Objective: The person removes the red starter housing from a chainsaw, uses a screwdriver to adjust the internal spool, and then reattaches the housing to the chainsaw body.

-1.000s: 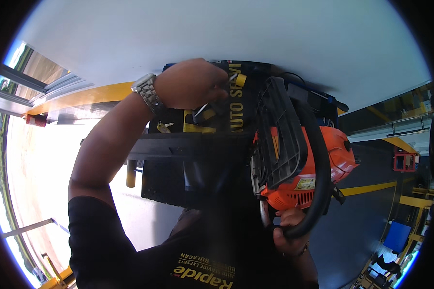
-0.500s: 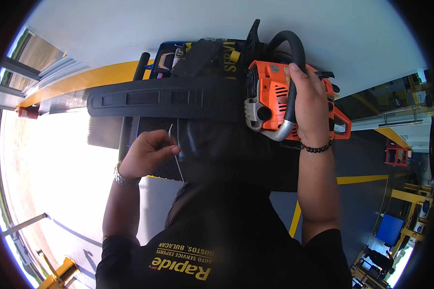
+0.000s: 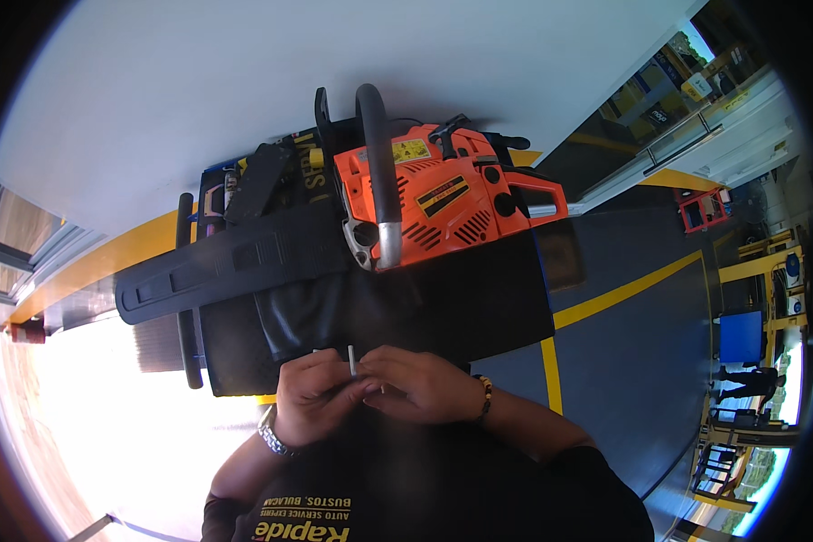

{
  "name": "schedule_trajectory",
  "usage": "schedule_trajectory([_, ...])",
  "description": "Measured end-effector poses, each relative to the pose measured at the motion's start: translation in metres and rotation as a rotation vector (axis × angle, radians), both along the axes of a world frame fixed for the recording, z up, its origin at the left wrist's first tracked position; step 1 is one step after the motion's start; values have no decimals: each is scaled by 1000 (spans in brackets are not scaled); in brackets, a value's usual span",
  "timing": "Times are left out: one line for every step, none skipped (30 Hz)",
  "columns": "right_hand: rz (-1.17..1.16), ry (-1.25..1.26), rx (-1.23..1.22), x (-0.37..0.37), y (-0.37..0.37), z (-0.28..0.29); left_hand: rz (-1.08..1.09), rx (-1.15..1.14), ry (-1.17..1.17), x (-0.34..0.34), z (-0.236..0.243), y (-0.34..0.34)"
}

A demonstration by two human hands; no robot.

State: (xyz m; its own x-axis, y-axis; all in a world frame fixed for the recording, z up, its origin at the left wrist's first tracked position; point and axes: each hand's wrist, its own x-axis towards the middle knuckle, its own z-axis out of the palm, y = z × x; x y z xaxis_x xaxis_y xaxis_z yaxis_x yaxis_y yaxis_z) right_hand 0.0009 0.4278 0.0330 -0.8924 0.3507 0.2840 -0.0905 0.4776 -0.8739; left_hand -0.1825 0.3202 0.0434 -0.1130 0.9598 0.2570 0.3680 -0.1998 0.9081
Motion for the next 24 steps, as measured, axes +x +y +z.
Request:
schedule_trajectory([-21,-7,31,5,1,-5,8,1,-36,9,0,8])
schedule_trajectory([-42,-16,62,10,3,-10,17,1,-73,15,-1,14])
schedule_trajectory([-63,-25,92,17,5,-11,-14,-77,-90,18,-4,17])
schedule_trajectory([-118,-61,46,21,8,-6,43,-203,-265,23,-7,21])
schedule_trajectory([-170,-99,-1,26,11,4,106,-332,-441,29,-10,23])
schedule_trajectory([-219,-138,-49,31,14,9,172,-462,-616,33,-14,25])
schedule_trajectory([-282,-99,-170,40,13,7,108,-561,-671,32,-25,22])
schedule_trajectory([-345,-58,-292,49,12,2,46,-660,-724,26,-42,19])
schedule_trajectory([-403,-16,-414,56,12,-3,-13,-758,-778,23,-53,15])
schedule_trajectory([-415,44,-457,61,11,-8,-40,-748,-751,24,-59,13])
schedule_trajectory([-425,104,-499,65,12,-12,-64,-736,-726,27,-64,11])
schedule_trajectory([-432,163,-540,69,12,-15,-86,-723,-701,29,-67,8])
schedule_trajectory([-391,134,-527,74,17,-13,-77,-710,-730,33,-69,8])
schedule_trajectory([-367,166,-502,76,19,-15,-65,-696,-758,37,-71,8])
schedule_trajectory([-340,198,-478,77,20,-19,-52,-680,-788,41,-73,9])
schedule_trajectory([-309,229,-458,79,23,-21,-37,-677,-755,47,-72,11])
schedule_trajectory([-302,204,-382,82,29,-20,-19,-673,-723,52,-70,14])
schedule_trajectory([-293,180,-305,86,37,-15,0,-669,-692,57,-68,16])
schedule_trajectory([-285,159,-227,89,44,-11,-7,-634,-527,62,-62,21])
schedule_trajectory([-272,153,-246,92,49,-9,-12,-598,-363,68,-55,27])
schedule_trajectory([-259,147,-265,95,54,-7,-17,-563,-199,74,-51,33])
schedule_trajectory([-247,145,-284,99,58,-6,-40,-457,-128,81,-49,38])
schedule_trajectory([-221,152,-269,101,63,-4,-63,-352,-55,87,-47,43])
schedule_trajectory([-195,160,-254,104,68,-4,-86,-248,18,93,-46,47])
